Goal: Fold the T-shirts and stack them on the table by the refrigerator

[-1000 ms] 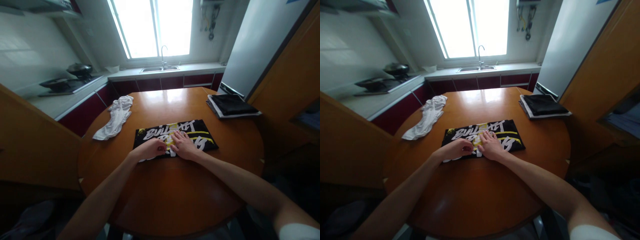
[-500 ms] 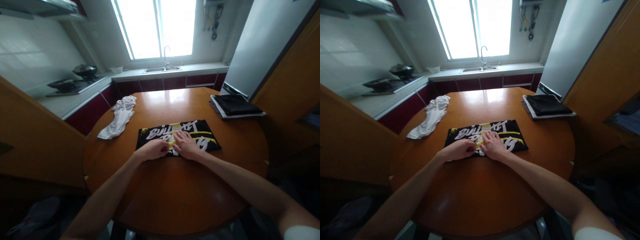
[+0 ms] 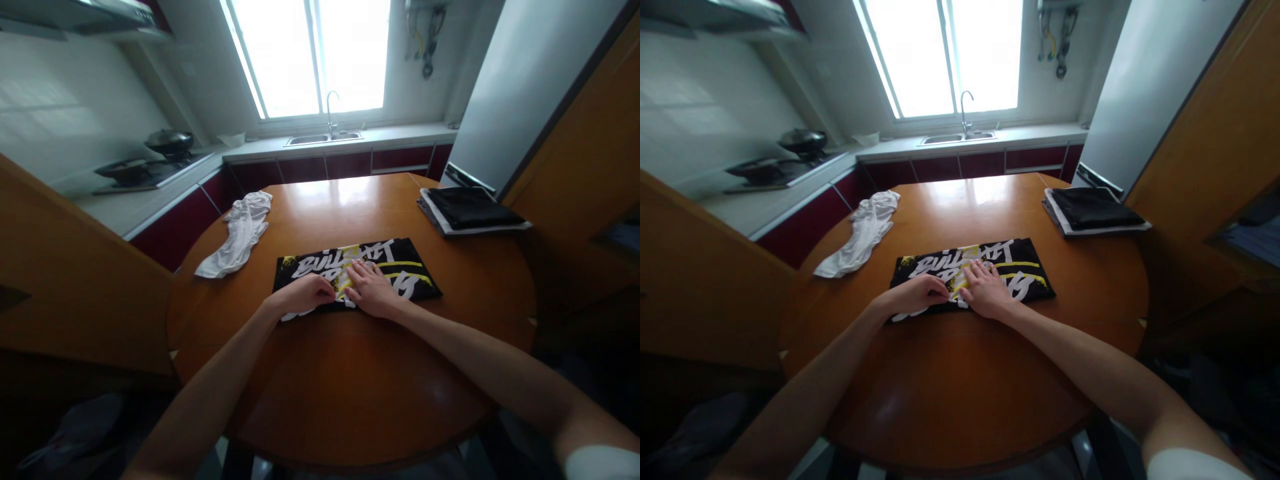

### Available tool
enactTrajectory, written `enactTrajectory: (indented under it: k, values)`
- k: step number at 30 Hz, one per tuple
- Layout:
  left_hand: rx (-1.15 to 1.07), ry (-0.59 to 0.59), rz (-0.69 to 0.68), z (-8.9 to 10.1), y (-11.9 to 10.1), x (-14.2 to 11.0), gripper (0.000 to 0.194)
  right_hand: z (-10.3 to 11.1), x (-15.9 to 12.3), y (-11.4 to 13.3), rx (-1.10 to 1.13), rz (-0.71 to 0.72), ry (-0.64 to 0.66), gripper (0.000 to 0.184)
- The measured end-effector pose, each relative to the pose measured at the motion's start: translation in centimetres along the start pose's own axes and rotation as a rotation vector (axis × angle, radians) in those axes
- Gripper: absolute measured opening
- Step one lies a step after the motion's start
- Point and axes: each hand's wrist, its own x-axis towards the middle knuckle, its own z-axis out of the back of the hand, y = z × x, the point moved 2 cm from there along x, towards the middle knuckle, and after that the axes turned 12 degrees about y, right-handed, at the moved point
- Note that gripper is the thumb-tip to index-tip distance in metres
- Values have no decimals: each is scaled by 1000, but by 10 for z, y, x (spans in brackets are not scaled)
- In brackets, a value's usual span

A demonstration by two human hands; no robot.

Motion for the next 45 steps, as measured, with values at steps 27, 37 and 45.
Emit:
enactTrajectory:
  k: [27,37,45]
  values:
    - [285,48,265,-11,29,-6,102,6,-9,7,-47,37,23,91]
    - [280,15,223,-7,27,-9,116,3,-7,5,-54,38,30,98]
    - [254,-116,231,1,27,-4,86,8,-4,3,-1,0,-10,84]
